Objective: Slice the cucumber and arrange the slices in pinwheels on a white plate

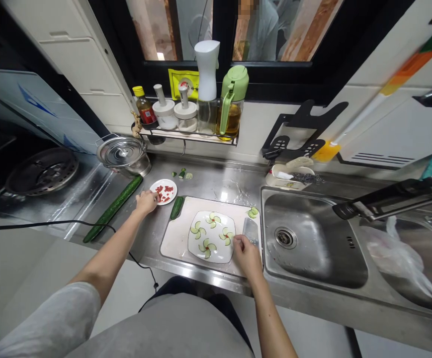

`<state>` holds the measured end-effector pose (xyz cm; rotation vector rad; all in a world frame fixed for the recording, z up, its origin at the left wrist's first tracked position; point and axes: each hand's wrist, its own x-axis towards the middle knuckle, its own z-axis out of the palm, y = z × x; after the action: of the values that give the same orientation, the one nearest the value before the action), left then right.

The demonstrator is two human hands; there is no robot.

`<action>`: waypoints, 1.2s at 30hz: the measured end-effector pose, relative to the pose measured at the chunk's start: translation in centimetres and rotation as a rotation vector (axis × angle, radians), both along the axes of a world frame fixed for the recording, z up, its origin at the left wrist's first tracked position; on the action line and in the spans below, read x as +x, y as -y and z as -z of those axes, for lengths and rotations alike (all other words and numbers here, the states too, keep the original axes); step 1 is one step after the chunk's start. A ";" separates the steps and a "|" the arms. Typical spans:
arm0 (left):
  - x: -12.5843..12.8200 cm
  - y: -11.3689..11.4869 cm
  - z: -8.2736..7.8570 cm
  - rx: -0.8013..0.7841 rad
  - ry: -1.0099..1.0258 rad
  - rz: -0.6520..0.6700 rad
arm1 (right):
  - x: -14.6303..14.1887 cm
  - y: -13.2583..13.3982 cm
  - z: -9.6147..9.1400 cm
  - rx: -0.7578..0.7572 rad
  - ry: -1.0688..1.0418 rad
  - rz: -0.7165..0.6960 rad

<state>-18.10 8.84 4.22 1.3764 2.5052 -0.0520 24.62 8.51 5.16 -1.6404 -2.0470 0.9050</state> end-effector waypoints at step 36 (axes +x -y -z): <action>1.8 2.4 0.2 0.416 0.530 -0.157 | -1.6 1.2 -1.8 -0.021 -0.012 -0.020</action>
<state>-16.32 6.45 3.99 1.1231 2.2183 0.7971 22.99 7.27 6.91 -1.6244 -2.0558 0.9440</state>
